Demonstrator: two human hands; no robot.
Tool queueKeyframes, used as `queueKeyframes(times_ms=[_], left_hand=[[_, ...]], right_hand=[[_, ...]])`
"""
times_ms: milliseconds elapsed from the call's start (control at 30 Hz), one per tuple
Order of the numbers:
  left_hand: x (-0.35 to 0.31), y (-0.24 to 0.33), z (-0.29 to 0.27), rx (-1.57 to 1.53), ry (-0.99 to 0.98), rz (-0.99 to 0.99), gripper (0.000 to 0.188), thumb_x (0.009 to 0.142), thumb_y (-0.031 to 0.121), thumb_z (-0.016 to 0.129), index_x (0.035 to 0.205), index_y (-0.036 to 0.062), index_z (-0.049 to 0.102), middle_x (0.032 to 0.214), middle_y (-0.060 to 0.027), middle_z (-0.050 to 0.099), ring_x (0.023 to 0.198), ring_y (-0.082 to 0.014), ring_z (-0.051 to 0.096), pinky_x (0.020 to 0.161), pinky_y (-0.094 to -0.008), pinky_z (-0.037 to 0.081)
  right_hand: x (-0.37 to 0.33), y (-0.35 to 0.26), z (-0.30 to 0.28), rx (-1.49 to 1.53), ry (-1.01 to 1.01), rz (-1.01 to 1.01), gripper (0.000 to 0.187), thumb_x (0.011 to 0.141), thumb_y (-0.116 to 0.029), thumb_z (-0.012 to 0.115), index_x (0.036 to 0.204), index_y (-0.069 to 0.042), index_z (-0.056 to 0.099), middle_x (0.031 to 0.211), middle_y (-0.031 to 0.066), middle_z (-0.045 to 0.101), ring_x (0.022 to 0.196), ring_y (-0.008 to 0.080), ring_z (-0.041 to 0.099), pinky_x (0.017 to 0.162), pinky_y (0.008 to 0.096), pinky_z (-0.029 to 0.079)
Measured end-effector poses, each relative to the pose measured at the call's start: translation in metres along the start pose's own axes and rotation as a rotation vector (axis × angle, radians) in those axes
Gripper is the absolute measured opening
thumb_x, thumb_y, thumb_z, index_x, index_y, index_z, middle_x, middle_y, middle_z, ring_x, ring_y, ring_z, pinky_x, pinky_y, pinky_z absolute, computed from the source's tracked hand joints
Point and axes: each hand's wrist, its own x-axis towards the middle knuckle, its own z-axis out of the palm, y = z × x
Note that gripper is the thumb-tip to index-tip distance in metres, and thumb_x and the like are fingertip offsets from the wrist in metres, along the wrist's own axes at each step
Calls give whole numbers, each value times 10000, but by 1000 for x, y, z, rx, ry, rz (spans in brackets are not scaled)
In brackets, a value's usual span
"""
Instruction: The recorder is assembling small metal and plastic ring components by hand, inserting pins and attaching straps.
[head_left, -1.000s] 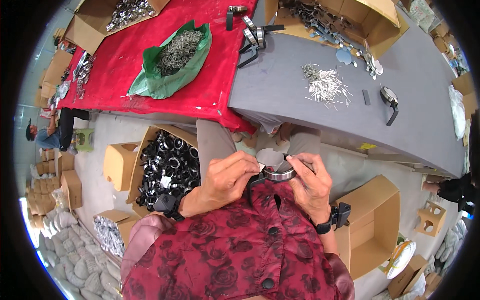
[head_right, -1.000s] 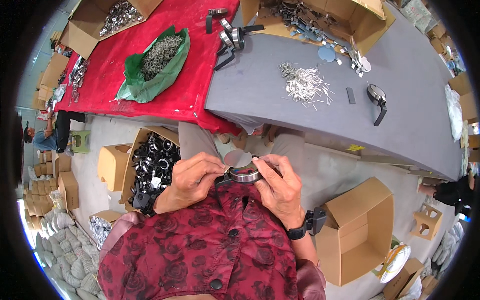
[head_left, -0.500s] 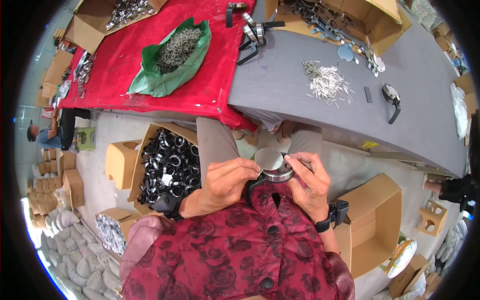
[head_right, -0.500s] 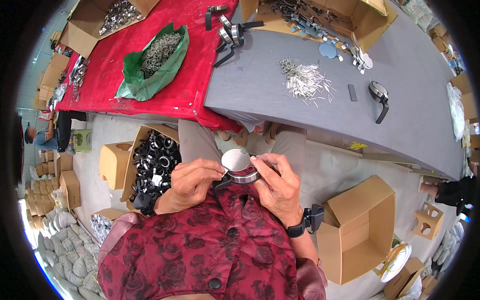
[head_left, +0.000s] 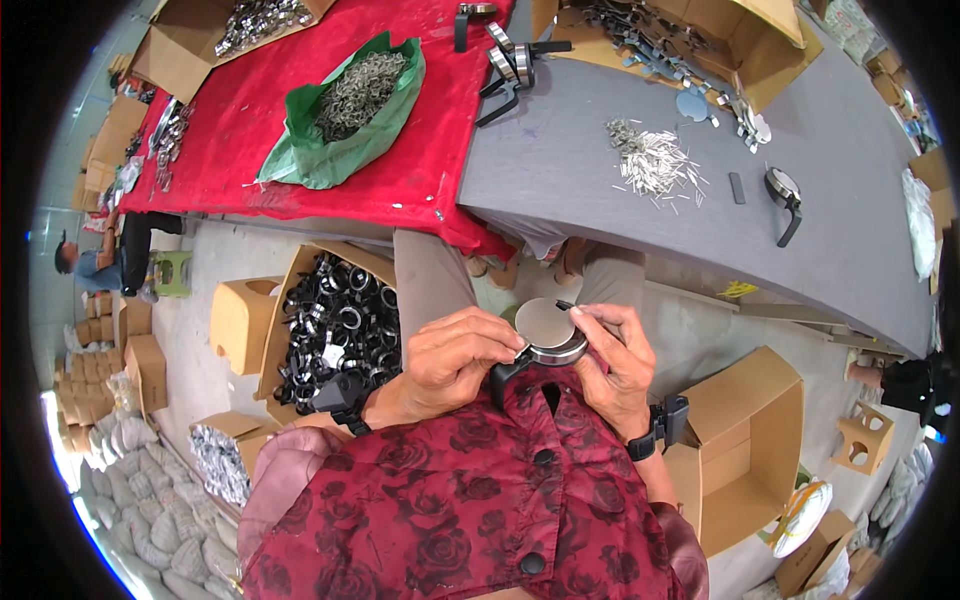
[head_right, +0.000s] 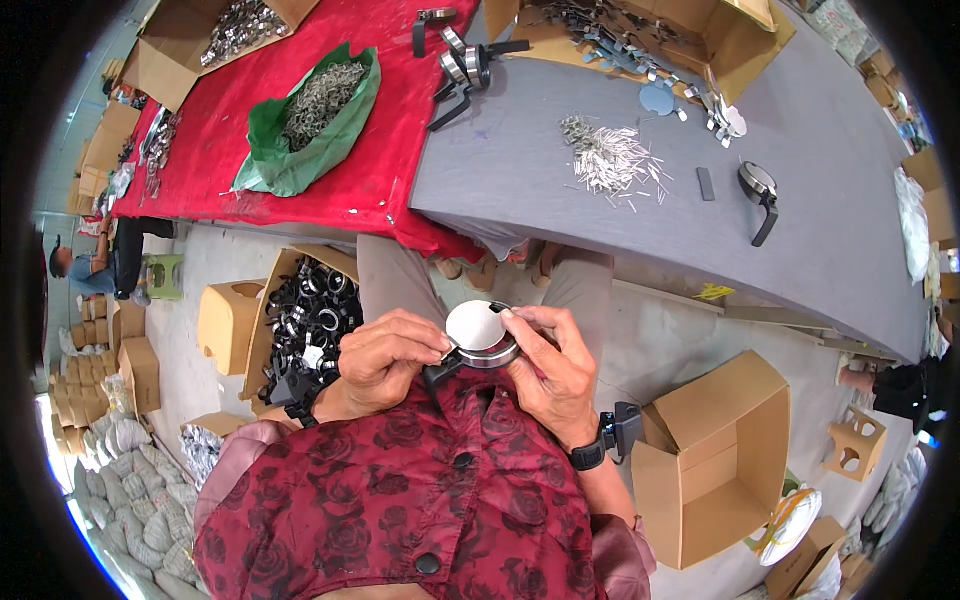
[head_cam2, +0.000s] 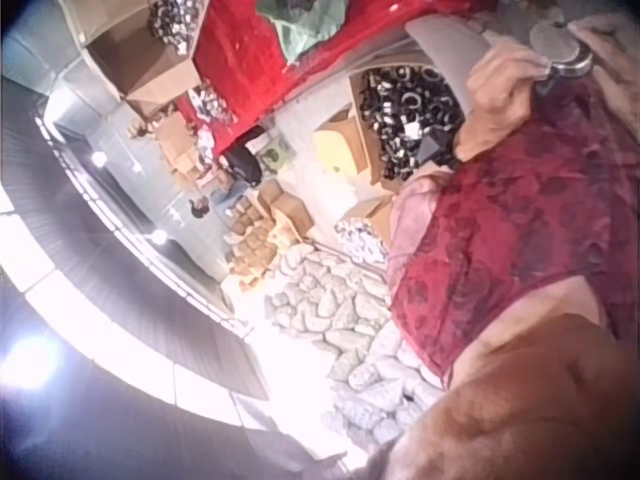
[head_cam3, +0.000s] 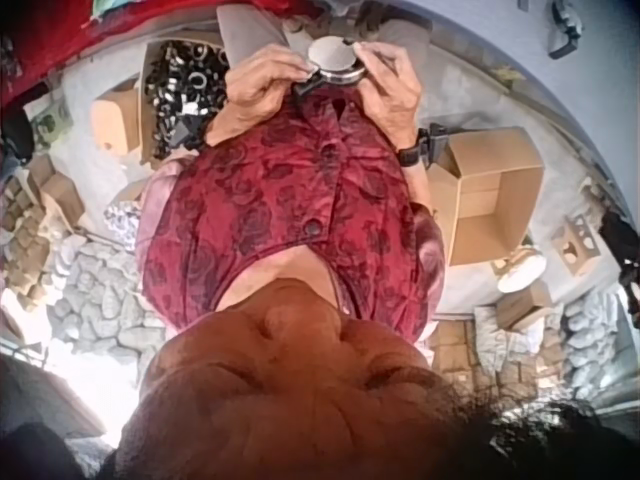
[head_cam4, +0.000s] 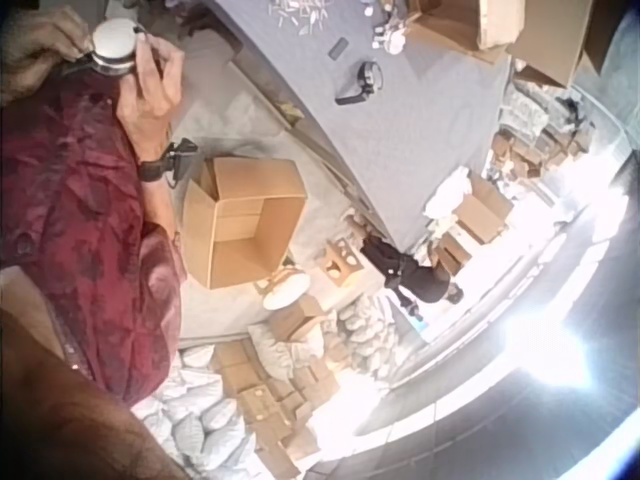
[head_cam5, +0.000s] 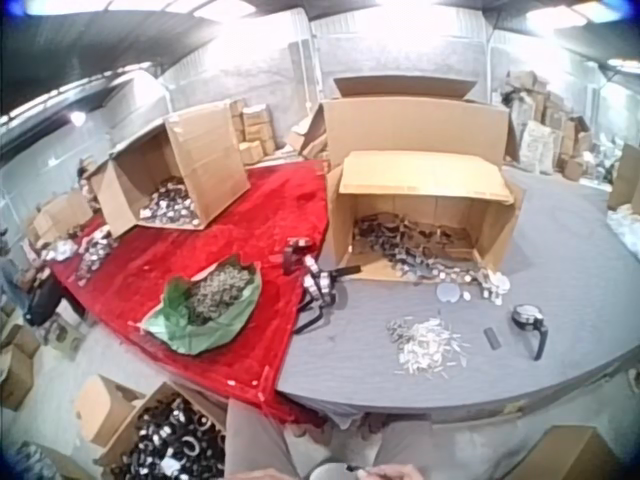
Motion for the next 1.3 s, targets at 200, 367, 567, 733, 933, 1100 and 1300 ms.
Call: queueKeyframes(times_ms=[200, 367, 567, 733, 933, 1100, 1300], left_hand=[[-2, -2, -1, -9, -33, -1, 110, 836, -100, 771, 860, -6, 720, 916, -128, 778, 865, -286, 764, 751, -362, 605], [0, -3, 1, -44, -20, -18, 108, 832, -90, 783, 860, -9, 717, 918, -126, 778, 851, -278, 751, 737, -361, 589], [-2, -1, 6, -76, -24, -48, 142, 823, -138, 752, 859, -6, 715, 927, -140, 779, 852, -271, 757, 738, -354, 597], [-5, 6, 1, -10, -66, -137, 135, 821, -151, 720, 861, -22, 710, 959, -146, 781, 862, -265, 782, 728, -345, 621], [-7, 3, -1, -142, -79, -269, 147, 848, -163, 669, 877, -26, 714, 989, -148, 783, 846, -221, 765, 734, -300, 600], [-2, 4, -3, -300, -90, -445, 128, 863, -139, 663, 886, -30, 726, 1013, -152, 789, 864, -213, 764, 753, -297, 597], [4, 4, -5, -190, -126, -317, 132, 868, -127, 654, 892, -30, 738, 999, -154, 794, 895, -224, 777, 769, -305, 604]], right_hand=[[-4, 0, 2, -7, 3, -2, 467, 825, 65, 778, 1282, -27, 745, 1189, 197, 667, 1057, 305, 724, 909, 365, 599], [-3, 3, 3, 31, 9, -4, 467, 827, 74, 772, 1283, -23, 744, 1182, 194, 666, 1050, 303, 725, 904, 364, 598], [-4, -1, -1, 11, 21, -2, 488, 804, 93, 756, 1278, -20, 739, 1180, 190, 667, 1043, 304, 722, 898, 366, 597], [-2, 1, -1, -11, 2, -54, 529, 770, 117, 742, 1282, -13, 727, 1197, 183, 672, 1034, 306, 722, 892, 369, 606], [-3, 3, 2, 23, 16, -59, 535, 783, 122, 738, 1301, -9, 722, 1189, 179, 665, 1033, 298, 735, 893, 359, 612], [2, 5, 0, 18, 8, -50, 496, 799, 119, 749, 1276, -15, 735, 1203, 180, 673, 1049, 292, 735, 894, 358, 612], [12, 18, -15, -111, -90, -110, 608, 774, 150, 637, 1355, -21, 688, 1179, 190, 664, 988, 324, 733, 832, 369, 608]])
